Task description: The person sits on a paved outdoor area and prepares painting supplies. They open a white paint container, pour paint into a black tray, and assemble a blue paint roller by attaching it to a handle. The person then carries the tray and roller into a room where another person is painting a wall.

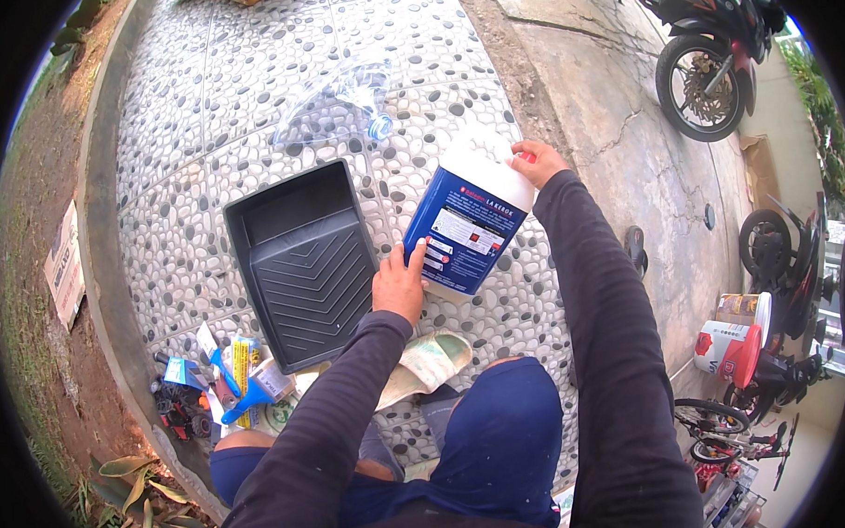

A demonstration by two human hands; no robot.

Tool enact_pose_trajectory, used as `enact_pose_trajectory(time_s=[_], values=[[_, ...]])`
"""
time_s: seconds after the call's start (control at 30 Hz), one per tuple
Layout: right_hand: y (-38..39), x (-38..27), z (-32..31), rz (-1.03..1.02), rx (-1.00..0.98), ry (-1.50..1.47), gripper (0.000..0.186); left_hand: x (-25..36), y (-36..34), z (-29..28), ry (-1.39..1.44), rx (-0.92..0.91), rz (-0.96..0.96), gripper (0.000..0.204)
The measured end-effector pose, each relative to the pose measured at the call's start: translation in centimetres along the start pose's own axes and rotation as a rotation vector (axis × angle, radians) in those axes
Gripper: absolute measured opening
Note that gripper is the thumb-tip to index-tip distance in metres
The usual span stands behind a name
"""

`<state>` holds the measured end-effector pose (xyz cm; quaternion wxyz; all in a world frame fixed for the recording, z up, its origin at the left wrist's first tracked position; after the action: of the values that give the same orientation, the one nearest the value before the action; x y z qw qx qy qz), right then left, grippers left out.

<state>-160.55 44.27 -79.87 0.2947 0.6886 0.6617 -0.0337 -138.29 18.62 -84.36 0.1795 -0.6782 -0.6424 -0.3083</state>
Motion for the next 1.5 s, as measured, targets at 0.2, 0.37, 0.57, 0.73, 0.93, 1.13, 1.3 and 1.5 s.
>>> enact_pose_trajectory(time_s=[0.2,0.37,0.57,0.73,0.93,1.13,1.3,1.5], values=[[0.1,-0.3,0.1,0.006,0.001,0.008,0.036,-0.3,0.0,0.2,0.001,-0.018,-0.018,0.082],[0.0,0.1,0.2,-0.002,0.009,0.010,0.037,-0.1,0.0,0.2,-0.004,-0.012,-0.010,0.082],[0.4,-0.3,-0.2,-0.031,0.040,0.021,0.039,0.1,0.2,-0.1,0.007,0.002,0.003,0.080],[2.1,-2.4,-0.5,-0.117,0.068,-0.003,0.040,-0.7,0.8,-0.3,0.090,-0.068,-0.043,0.093],[8.7,-9.3,-1.4,-0.375,0.167,0.038,0.037,-1.7,0.6,-4.1,0.362,-0.127,-0.307,0.106],[18.0,-13.9,-1.8,-0.662,0.250,-0.001,0.045,7.0,-1.8,-15.0,0.457,0.152,0.359,0.089],[21.8,-15.0,-1.6,-0.850,0.243,-0.026,0.052,10.5,-1.7,-14.2,0.342,-0.130,0.396,0.042],[21.4,-15.9,-4.5,-0.734,0.390,0.282,0.046,11.6,2.6,-13.2,0.331,0.188,0.254,0.034]])
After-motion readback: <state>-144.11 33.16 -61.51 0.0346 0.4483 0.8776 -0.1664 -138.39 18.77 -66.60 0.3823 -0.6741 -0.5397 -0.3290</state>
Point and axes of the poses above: each hand's wrist, its own y-axis away from the middle knuckle, its own z-axis out of the palm, x = y × z, the point moved 10 cm from there along -y, towards the middle knuckle, and after that the axes turned 10 degrees about y, right-handed, at the moved point
